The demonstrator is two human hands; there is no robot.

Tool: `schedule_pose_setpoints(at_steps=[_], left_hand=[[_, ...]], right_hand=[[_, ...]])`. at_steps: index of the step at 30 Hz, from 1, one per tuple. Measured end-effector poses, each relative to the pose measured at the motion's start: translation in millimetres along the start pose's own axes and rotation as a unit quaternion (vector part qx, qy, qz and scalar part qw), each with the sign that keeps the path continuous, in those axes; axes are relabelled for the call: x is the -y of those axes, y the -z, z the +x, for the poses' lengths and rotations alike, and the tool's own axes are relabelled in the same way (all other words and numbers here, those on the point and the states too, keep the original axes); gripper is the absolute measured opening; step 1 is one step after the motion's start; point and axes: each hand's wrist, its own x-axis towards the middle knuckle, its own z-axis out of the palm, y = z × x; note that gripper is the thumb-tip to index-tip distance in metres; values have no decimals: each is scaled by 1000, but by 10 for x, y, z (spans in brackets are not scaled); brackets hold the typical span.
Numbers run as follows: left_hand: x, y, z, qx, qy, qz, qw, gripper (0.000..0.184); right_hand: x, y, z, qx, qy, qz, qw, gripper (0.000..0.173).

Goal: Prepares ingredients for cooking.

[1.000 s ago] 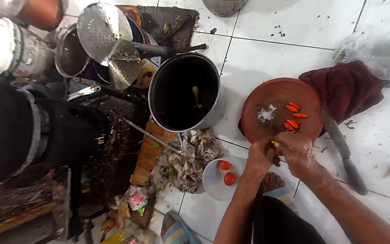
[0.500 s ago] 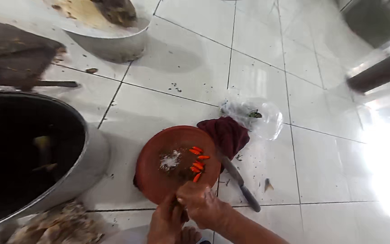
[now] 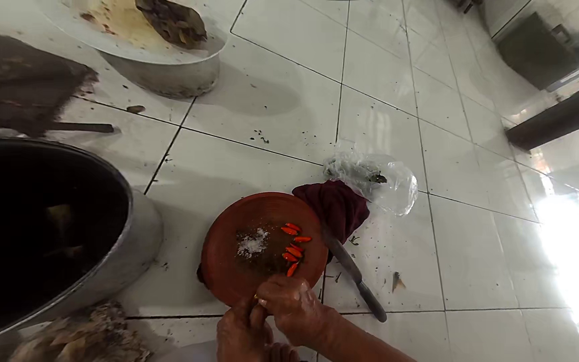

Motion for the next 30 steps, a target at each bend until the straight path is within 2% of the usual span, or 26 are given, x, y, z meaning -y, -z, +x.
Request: schedule_pose_setpoints(at_steps=[4,7,10,13,15,17,20,23,27,30], left_hand=[[-25,-28,46,-17,-29,-24,999,23],[-69,-39,44,-29,30,-46,998,16],[-130,-26,42,-46,83,-71,993,17],[-166,-38,-7,-59,61,-129,988,20],[-197,-36,-22,-64,64,-96,991,22],[-204,-38,-2,-59,75,-54,994,23],[-314,-10,6,-41,84,-80,992,24],[-258,-22,18,-54,78,-73,993,24],[-130,-46,25,-60,46,-2,997,23],[-152,-24,5,-42,32,-9,999,22]], right_hand=[[-74,-9,-71,-14,-19,12,1000,18],[-93,-17,-81,-18,-7,26,999,13],[-90,-17,-45,-21,13,16,1000,13],[-136,-40,-23,-42,-21,68,997,15],[-151,-30,-1,-56,-54,90,993,13],[-166,-16,4,-58,-43,79,994,14],[-192,-25,-22,-64,-26,83,994,14],[-230,3,-37,-66,-51,88,993,15],[-233,-31,-74,-63,-33,89,993,15],[-204,-75,-134,-80,-19,81,993,17]])
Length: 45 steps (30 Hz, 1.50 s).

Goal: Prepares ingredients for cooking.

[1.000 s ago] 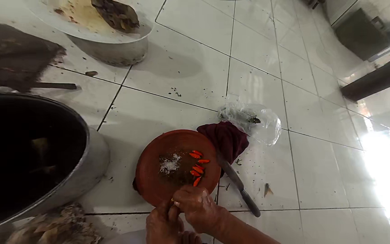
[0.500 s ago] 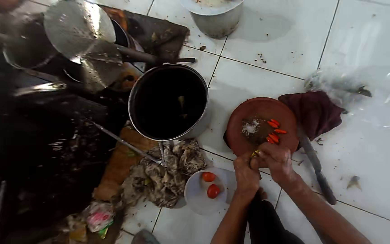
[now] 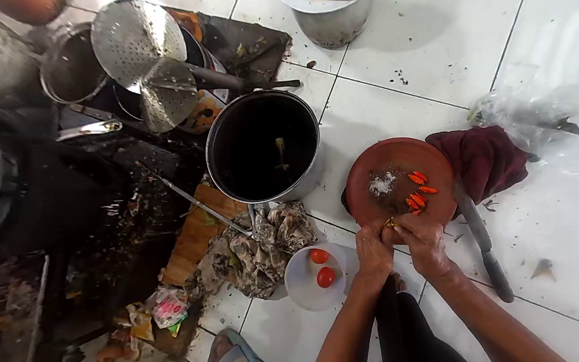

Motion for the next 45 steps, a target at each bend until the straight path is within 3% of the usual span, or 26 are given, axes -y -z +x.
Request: schedule_pose_setpoints(at_steps=[5,8,16,22,25,29,35,38,40,42,45], left_hand=[[-2,81,-8,108,-13,-88,990,23],[-45,103,-5,133,-13,-98,986,22],[-17,4,-13,68,-35,-115,990,18],[-21,40,-15,84,-62,-99,990,20],[-52,69,-28,72,-82,-57,992,21],[21,26,-21,42,-95,-86,991,27],[101,2,-29,24,-112,-229,967,28],[-38,49,-62,70,-62,-289,953,30],[-4,26,2,111,-82,-345,929,36],[41,16,26,152,-96,-352,919,43],[24,51,18,173,-78,-306,933,43]], right_hand=[[-12,5,-51,-34,40,0,999,20],[-54,25,-74,-30,72,13,997,22],[-34,107,-109,-4,84,8,996,21],[-32,116,-120,-9,72,25,997,20],[-13,100,-135,-14,70,30,997,17],[9,80,-120,-11,65,44,997,18],[97,95,-86,-58,-45,138,988,19],[148,119,-42,-85,-122,159,976,19],[163,131,-13,-78,-148,174,970,18],[205,149,17,-50,-160,170,971,19],[221,164,50,-15,-142,146,979,20]])
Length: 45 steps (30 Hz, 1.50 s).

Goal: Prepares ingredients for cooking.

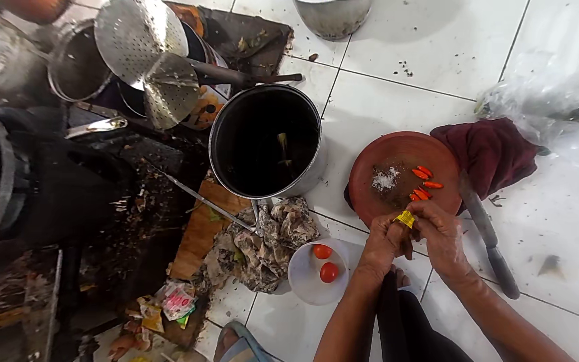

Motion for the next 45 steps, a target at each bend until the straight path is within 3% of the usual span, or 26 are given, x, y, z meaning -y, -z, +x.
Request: schedule_pose_setpoints(at_steps=[6,12,18,25,27,29,32,35,40,45], left_hand=[[-262,-40,-39,-34,132,89,987,30],[-134,14,17,-19,150,-17,988,36],[-178,56,-7,17,145,10,989,38],[-387,74,43,45,157,253,954,22],[-441,93,-1,80,160,168,970,19],[-375,74,18,86,144,72,983,32],[-398,-39,15,-21,169,73,983,49],[-369,-80,23,-89,161,75,980,39],[-203,-34,-55,-75,69,53,993,36],[-35,-67,-81,-99,41,5,994,30]], right_hand=[[18,67,16,51,25,-50,997,20],[42,60,-14,62,64,-133,987,22],[78,103,36,109,72,-211,969,21],[84,132,138,115,47,-166,978,16],[89,141,154,107,38,-167,979,17],[93,139,176,110,41,-192,974,18],[122,95,219,131,76,-262,953,17],[137,68,241,141,106,-287,942,15],[139,90,188,143,89,-226,959,16],[131,105,144,138,69,-153,976,19]])
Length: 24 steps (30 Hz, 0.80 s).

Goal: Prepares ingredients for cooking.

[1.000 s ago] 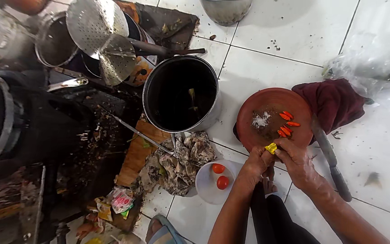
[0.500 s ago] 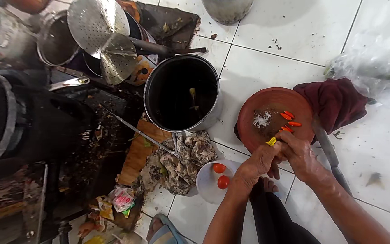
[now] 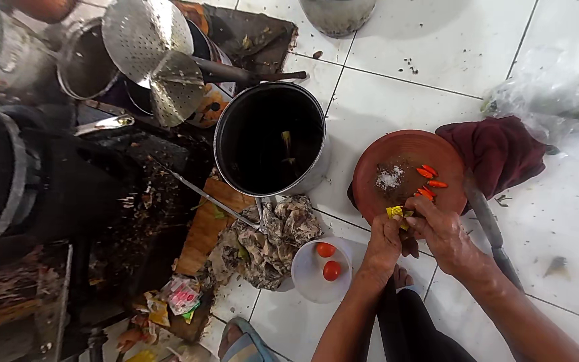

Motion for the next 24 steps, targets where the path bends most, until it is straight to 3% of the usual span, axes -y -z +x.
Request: schedule_pose_setpoints(at_steps=[4,14,20,24], left_hand=[[18,-20,-14,-19,-4,-6,1000,37],[-68,-10,17,-30,-14,44,998,45],[-201,-79,-7,-36,85,124,988,50],[-181,-86,18,-14,109,217,970,50]], right_hand=[[0,5,4,-13,10,10,1000,22],[-17,-59,-69,-43,55,-118,991,32],[30,-87,-105,-28,-1,-137,990,47],[-11,-118,-134,-44,-11,-165,985,31]])
